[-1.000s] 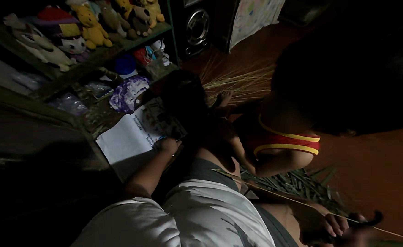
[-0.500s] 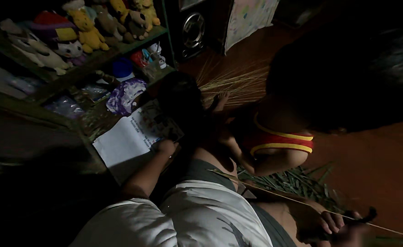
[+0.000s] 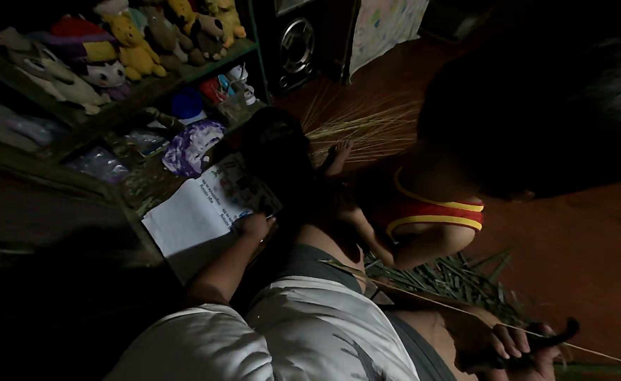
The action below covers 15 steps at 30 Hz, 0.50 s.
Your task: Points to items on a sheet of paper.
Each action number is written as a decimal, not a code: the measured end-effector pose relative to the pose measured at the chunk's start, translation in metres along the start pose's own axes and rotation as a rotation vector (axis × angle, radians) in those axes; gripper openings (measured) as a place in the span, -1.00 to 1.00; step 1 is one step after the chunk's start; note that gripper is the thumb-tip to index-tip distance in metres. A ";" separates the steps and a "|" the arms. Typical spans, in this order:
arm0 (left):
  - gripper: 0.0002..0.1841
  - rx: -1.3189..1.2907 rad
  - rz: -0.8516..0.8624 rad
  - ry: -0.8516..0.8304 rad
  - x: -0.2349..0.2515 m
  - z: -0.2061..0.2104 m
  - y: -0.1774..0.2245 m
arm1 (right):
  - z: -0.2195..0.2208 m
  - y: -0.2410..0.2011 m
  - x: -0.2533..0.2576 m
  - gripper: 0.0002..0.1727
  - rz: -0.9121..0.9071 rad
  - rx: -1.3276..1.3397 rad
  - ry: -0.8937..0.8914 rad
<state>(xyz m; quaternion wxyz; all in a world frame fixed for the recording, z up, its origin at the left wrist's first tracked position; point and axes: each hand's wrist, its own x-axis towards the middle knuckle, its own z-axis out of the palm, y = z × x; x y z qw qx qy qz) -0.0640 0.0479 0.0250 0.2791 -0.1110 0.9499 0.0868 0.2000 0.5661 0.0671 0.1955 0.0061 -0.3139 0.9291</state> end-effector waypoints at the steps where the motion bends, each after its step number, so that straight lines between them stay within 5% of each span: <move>1: -0.29 -0.006 0.008 -0.001 0.000 0.000 -0.001 | 0.001 0.000 0.000 -0.65 -0.005 -0.003 0.015; 15: -0.39 -0.120 -0.005 0.079 0.007 0.014 -0.007 | 0.008 0.004 -0.003 -0.61 -0.012 0.003 0.105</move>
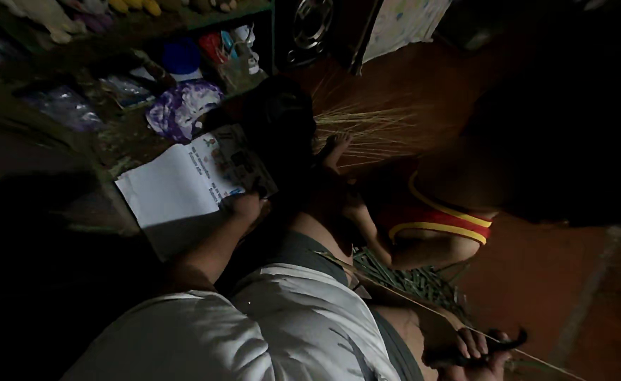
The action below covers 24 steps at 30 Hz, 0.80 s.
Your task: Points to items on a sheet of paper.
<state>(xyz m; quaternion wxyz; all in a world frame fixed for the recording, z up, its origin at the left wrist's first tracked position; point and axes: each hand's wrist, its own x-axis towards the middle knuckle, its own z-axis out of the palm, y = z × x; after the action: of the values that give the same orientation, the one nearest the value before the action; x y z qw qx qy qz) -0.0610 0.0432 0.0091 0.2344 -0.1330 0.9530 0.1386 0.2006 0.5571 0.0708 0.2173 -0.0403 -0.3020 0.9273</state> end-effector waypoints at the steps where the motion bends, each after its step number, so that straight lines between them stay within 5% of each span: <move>1: -0.41 -0.004 -0.004 0.001 0.001 0.001 0.000 | 0.000 0.000 0.000 -0.60 -0.001 -0.001 0.012; 12: -0.45 -0.133 0.029 -0.052 0.005 -0.002 -0.009 | 0.009 0.004 0.012 -0.61 0.107 -0.075 0.008; 13: -0.45 -0.138 0.027 -0.058 0.004 -0.003 -0.010 | 0.043 0.016 0.011 -0.60 0.161 -0.098 0.069; 16: -0.44 -0.164 0.026 -0.067 0.002 -0.007 -0.010 | 0.235 0.084 0.015 -0.65 0.454 -0.398 0.506; 17: -0.45 -0.165 0.033 -0.063 0.002 -0.005 -0.011 | 0.264 0.095 0.016 -0.67 0.528 -0.437 0.511; 24: -0.43 -0.182 0.037 -0.098 0.003 -0.008 -0.011 | 0.259 0.098 0.018 -0.69 0.547 -0.439 0.469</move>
<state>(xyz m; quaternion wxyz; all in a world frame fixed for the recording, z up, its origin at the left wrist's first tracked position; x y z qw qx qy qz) -0.0628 0.0297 0.0124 0.2651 -0.1291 0.9261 0.2354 0.0942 0.3537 0.2259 0.0122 -0.3742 -0.4128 0.8303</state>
